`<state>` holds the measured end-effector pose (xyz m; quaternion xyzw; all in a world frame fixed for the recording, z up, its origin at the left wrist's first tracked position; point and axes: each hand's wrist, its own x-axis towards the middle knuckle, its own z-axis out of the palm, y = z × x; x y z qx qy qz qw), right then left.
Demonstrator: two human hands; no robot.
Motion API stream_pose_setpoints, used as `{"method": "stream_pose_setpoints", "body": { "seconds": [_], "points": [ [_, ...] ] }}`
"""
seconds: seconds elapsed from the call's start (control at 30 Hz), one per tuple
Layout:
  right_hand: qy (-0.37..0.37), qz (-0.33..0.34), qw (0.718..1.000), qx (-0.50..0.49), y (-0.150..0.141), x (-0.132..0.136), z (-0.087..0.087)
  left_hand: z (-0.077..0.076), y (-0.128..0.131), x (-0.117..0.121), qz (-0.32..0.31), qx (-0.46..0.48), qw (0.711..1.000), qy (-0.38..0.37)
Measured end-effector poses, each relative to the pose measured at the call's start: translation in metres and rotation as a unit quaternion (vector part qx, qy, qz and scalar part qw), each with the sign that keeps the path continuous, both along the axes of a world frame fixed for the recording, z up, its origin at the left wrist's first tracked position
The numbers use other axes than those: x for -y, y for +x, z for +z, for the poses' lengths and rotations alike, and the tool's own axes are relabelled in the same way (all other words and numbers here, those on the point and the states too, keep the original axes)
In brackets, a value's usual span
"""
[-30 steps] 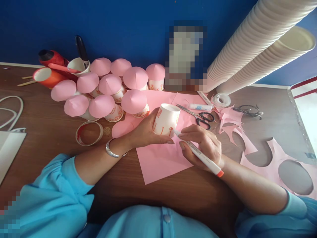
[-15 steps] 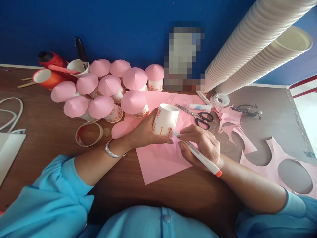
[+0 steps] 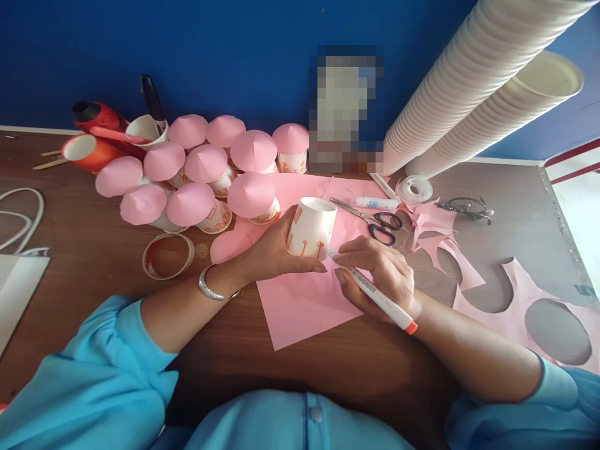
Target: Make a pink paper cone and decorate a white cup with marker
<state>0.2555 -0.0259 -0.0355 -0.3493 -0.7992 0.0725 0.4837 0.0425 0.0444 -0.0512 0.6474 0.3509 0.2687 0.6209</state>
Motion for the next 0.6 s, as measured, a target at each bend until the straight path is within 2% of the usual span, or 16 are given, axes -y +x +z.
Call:
{"method": "stream_pose_setpoints", "body": {
  "seconds": [0.6],
  "points": [
    [0.014,-0.03,0.999,0.018,0.0011,0.0001,0.0006,-0.0005,-0.0017,-0.0005,-0.005,0.006,1.0,0.006]
  ]
}}
